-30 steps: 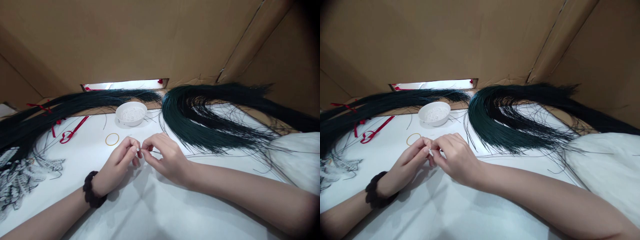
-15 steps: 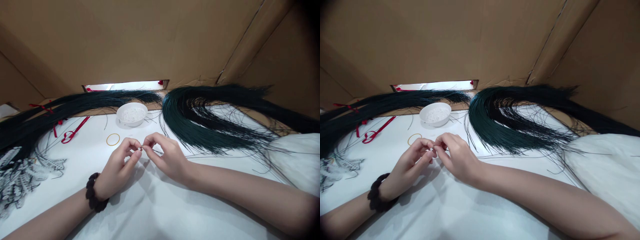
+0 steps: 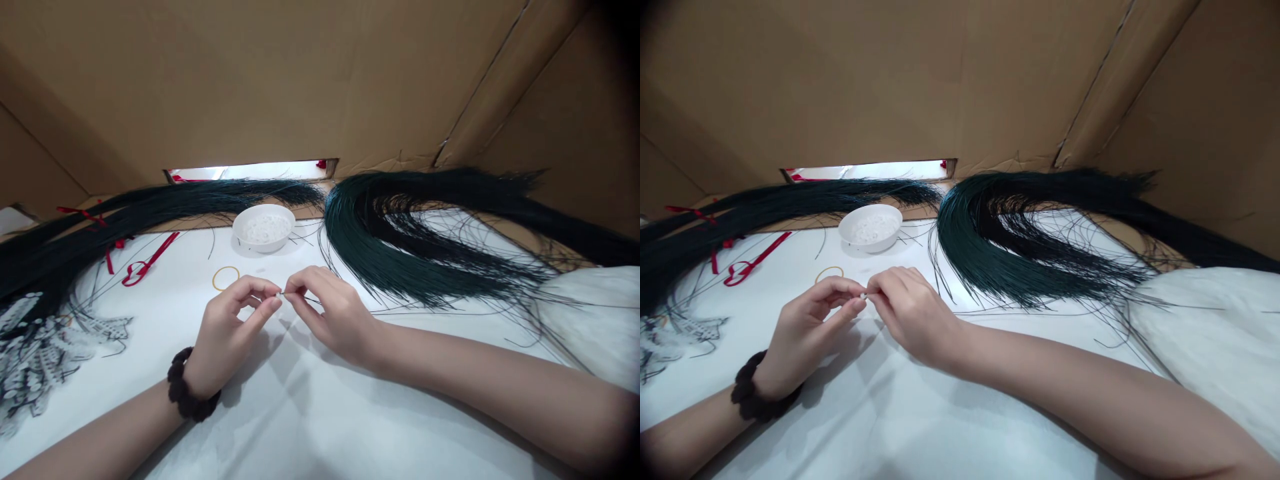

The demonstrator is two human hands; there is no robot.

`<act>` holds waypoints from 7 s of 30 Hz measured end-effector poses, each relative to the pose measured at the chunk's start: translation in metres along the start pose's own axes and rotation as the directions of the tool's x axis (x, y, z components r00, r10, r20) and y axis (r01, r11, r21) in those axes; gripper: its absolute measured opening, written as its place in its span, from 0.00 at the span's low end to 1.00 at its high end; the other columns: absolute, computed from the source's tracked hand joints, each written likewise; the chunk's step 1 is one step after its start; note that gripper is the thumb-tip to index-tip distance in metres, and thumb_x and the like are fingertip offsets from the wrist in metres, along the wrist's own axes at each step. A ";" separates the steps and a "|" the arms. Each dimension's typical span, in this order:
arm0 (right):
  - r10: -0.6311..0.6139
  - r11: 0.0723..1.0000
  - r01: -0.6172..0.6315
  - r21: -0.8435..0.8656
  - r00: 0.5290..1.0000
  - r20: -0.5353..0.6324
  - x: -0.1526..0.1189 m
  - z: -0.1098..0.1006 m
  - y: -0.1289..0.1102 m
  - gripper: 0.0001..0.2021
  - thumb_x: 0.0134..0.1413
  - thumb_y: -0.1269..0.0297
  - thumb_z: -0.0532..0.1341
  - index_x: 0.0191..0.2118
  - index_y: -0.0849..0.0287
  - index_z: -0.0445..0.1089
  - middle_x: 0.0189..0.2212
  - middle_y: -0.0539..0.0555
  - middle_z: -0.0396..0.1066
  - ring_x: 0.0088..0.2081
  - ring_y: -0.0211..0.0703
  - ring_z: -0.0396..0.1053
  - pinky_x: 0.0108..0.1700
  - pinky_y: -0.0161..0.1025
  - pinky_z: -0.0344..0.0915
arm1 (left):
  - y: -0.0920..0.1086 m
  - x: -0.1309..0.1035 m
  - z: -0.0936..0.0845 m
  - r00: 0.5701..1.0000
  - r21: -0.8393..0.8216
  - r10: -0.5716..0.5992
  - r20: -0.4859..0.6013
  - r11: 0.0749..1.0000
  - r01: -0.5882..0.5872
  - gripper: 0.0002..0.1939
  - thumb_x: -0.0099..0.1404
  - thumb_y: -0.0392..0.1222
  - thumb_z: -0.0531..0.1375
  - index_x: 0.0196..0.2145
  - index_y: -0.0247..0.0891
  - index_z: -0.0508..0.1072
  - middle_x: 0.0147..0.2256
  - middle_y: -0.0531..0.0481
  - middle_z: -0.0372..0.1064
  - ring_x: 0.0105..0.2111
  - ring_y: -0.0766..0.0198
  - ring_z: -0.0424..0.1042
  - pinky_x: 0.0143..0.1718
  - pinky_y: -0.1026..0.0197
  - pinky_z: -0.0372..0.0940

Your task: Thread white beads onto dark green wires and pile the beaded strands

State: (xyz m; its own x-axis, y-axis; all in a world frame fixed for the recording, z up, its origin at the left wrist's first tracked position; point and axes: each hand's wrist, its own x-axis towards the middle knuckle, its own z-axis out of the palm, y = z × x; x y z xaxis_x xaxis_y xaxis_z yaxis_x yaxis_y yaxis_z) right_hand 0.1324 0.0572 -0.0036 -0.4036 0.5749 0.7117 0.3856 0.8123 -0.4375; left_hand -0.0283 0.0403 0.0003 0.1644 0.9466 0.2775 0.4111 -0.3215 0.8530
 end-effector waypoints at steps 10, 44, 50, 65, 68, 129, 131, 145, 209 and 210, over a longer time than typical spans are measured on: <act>0.019 1.000 -0.020 0.018 0.999 0.026 -0.003 0.003 0.001 0.03 0.53 0.75 0.52 0.31 0.62 0.59 0.26 0.52 0.64 0.29 0.37 0.60 0.34 0.35 0.59 | 0.000 0.000 0.001 0.992 0.127 0.127 0.012 0.984 -0.127 0.03 0.58 0.35 0.55 0.33 0.37 0.67 0.30 0.53 0.66 0.30 0.69 0.65 0.34 0.66 0.62; -0.127 0.936 0.124 -0.329 0.992 0.011 0.004 -0.005 -0.004 0.09 0.54 0.72 0.51 0.26 0.64 0.65 0.23 0.53 0.67 0.28 0.37 0.62 0.32 0.37 0.55 | 0.002 0.004 0.000 0.967 -0.315 -0.226 0.119 0.915 0.253 0.04 0.55 0.40 0.59 0.26 0.38 0.69 0.23 0.56 0.65 0.24 0.72 0.62 0.25 0.70 0.59; -0.150 0.941 0.140 -0.309 0.989 -0.008 0.003 -0.006 -0.002 0.07 0.53 0.72 0.53 0.26 0.64 0.65 0.23 0.52 0.67 0.28 0.37 0.62 0.32 0.37 0.55 | 0.003 0.004 0.000 0.974 -0.316 -0.206 0.093 0.922 0.225 0.04 0.54 0.39 0.59 0.25 0.36 0.68 0.24 0.55 0.65 0.25 0.70 0.63 0.25 0.68 0.59; -0.108 0.953 0.095 -0.289 0.994 -0.030 0.003 -0.004 -0.003 0.07 0.51 0.73 0.53 0.25 0.63 0.64 0.22 0.52 0.67 0.28 0.37 0.63 0.32 0.37 0.54 | 0.004 0.005 0.000 0.976 -0.333 -0.198 0.094 0.917 0.219 0.04 0.54 0.37 0.59 0.25 0.36 0.67 0.25 0.54 0.65 0.25 0.71 0.62 0.26 0.68 0.58; -0.109 0.953 0.096 -0.287 0.994 -0.029 0.003 -0.004 -0.004 0.07 0.51 0.73 0.54 0.25 0.63 0.64 0.22 0.51 0.67 0.27 0.37 0.62 0.32 0.37 0.54 | 0.004 0.005 0.001 0.975 -0.332 -0.203 0.092 0.917 0.222 0.04 0.54 0.38 0.59 0.25 0.36 0.67 0.24 0.55 0.65 0.24 0.71 0.62 0.25 0.68 0.58; -0.088 0.972 0.108 -0.209 0.991 0.102 0.005 -0.010 -0.005 0.06 0.54 0.72 0.51 0.31 0.65 0.64 0.27 0.55 0.67 0.31 0.40 0.62 0.35 0.38 0.56 | 0.001 0.003 -0.002 0.998 -0.177 -0.068 0.006 0.982 0.068 0.01 0.56 0.37 0.58 0.28 0.38 0.69 0.27 0.55 0.65 0.28 0.70 0.65 0.30 0.67 0.60; -0.086 0.976 0.105 -0.192 0.991 0.107 0.006 -0.010 -0.005 0.05 0.53 0.74 0.52 0.31 0.65 0.64 0.27 0.55 0.67 0.32 0.41 0.62 0.35 0.38 0.56 | 0.001 0.004 -0.002 0.995 -0.209 -0.102 0.012 0.972 0.103 0.01 0.56 0.37 0.58 0.28 0.37 0.68 0.27 0.55 0.65 0.27 0.70 0.65 0.28 0.67 0.60; -0.135 0.977 0.142 -0.160 0.989 0.053 0.003 -0.009 -0.003 0.05 0.53 0.76 0.49 0.31 0.63 0.59 0.25 0.54 0.63 0.29 0.39 0.58 0.33 0.36 0.57 | -0.003 0.003 -0.002 1.000 -0.070 0.023 -0.010 0.997 -0.023 0.02 0.56 0.36 0.58 0.30 0.39 0.69 0.29 0.54 0.66 0.30 0.69 0.66 0.31 0.66 0.62; 0.217 0.542 -0.760 0.360 0.540 0.813 0.022 -0.023 0.057 0.10 0.48 0.62 0.58 0.30 0.66 0.68 0.20 0.49 0.66 0.22 0.29 0.61 0.26 0.29 0.57 | 0.002 0.003 0.000 0.989 0.371 0.151 -0.002 0.918 -0.139 0.04 0.57 0.36 0.53 0.30 0.39 0.67 0.28 0.51 0.65 0.28 0.64 0.63 0.31 0.62 0.59; 0.222 0.552 -0.753 0.359 0.547 0.807 0.022 -0.022 0.056 0.09 0.48 0.63 0.58 0.29 0.66 0.68 0.20 0.49 0.65 0.21 0.29 0.60 0.25 0.28 0.57 | 0.002 0.003 0.000 0.988 0.372 0.151 0.012 0.917 -0.145 0.04 0.57 0.36 0.53 0.30 0.39 0.67 0.28 0.51 0.66 0.29 0.64 0.64 0.31 0.62 0.60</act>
State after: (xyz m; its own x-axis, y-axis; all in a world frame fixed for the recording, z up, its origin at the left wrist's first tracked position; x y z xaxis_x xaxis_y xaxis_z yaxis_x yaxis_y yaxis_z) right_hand 0.1636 0.1133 -0.0006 -0.8050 0.5737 -0.1511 0.2192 0.0508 -0.9744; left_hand -0.0270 0.0426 0.0033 0.2354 0.8868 0.3977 0.6866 -0.4413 0.5778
